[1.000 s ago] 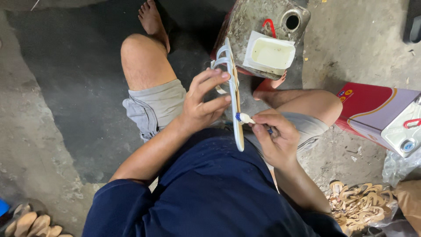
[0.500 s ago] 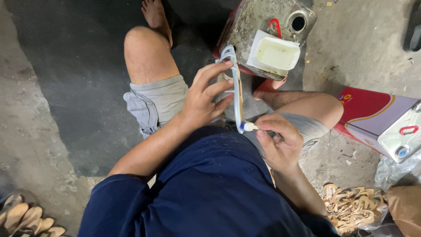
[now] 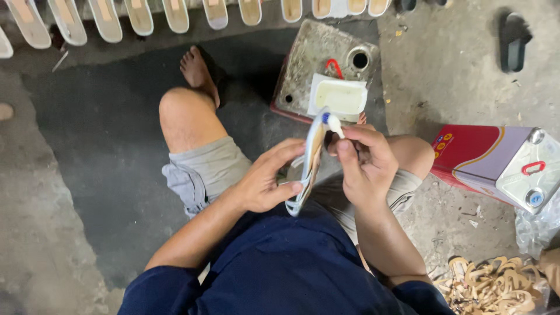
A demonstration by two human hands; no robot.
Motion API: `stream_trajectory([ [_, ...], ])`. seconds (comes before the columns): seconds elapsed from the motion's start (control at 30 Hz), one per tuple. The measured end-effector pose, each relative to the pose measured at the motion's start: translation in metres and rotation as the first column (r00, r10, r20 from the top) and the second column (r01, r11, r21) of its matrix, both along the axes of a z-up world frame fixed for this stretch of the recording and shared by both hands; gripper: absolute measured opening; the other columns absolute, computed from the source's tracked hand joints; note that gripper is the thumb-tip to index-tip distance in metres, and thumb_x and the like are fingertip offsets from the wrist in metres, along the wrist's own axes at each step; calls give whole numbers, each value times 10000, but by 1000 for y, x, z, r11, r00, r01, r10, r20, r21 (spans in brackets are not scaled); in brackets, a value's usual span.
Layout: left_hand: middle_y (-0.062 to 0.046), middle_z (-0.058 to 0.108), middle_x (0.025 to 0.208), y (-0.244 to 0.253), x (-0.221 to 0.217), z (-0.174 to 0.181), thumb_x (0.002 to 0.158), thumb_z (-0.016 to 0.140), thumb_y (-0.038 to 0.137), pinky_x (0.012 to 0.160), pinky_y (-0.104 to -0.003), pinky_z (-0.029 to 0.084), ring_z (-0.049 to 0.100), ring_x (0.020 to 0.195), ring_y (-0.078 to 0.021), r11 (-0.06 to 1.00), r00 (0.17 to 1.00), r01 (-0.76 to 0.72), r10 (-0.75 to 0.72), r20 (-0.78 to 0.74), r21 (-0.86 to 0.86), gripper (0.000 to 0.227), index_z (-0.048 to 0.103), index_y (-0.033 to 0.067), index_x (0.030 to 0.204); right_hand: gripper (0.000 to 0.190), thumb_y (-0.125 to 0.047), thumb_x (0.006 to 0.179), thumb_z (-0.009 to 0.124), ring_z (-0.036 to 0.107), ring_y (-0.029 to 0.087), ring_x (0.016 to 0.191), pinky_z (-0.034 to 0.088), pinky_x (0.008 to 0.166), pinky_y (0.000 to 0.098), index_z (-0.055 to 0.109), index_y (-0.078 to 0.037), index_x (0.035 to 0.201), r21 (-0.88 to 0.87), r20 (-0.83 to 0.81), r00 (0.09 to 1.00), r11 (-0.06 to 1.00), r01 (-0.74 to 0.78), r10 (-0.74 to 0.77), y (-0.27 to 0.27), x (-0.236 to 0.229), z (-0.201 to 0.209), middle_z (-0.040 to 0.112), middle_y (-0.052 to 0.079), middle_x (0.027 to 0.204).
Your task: The person sits on the floor and applies a white adhesive to the straps of multiple flip-flops using a small brush. They repeatedly dip the brush into a container and coat the strap areas, then place the finished sandals on a nearby wooden rack.
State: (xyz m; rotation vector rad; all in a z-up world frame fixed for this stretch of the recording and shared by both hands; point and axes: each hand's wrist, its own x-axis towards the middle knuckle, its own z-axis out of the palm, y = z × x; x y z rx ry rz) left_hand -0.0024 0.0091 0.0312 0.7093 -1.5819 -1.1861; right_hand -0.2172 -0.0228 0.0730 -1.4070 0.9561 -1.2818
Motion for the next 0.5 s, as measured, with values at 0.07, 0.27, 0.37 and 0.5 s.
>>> stream_trajectory([
  [0.07,-198,563,1451,1,1,7,1013,660,261,1147,-429,494,609,1324,-355,999,1000,21,-21,-9,32,610,427,56,1539,169,37,1077,624,630,112,835,526,749,239,611,10,1243,4,-15,1000,1000,1,-1,-5,4,4,639,96,1101],
  [0.27,-183,589,1379,1,6,21,1014,625,338,1097,-410,494,611,1252,-319,994,999,22,-27,46,108,647,433,40,1555,144,38,1063,632,656,139,812,556,717,262,613,6,1201,-138,-100,995,990,-31,17,-11,6,16,645,115,1133],
  [0.37,-163,598,1311,2,8,26,1003,614,365,1033,-385,510,604,1180,-286,985,998,28,-38,55,168,695,409,37,1581,126,37,1073,633,675,154,815,568,697,271,620,2,1193,-155,-121,992,986,-62,43,-11,3,19,644,113,1129],
  [0.5,-146,599,1329,2,10,32,1037,589,376,1095,-372,491,602,1221,-253,980,998,52,-45,-36,191,712,366,45,1627,116,45,1067,639,692,172,864,592,726,280,625,0,1173,-163,-164,983,981,-104,77,-13,1,20,639,111,1126],
])
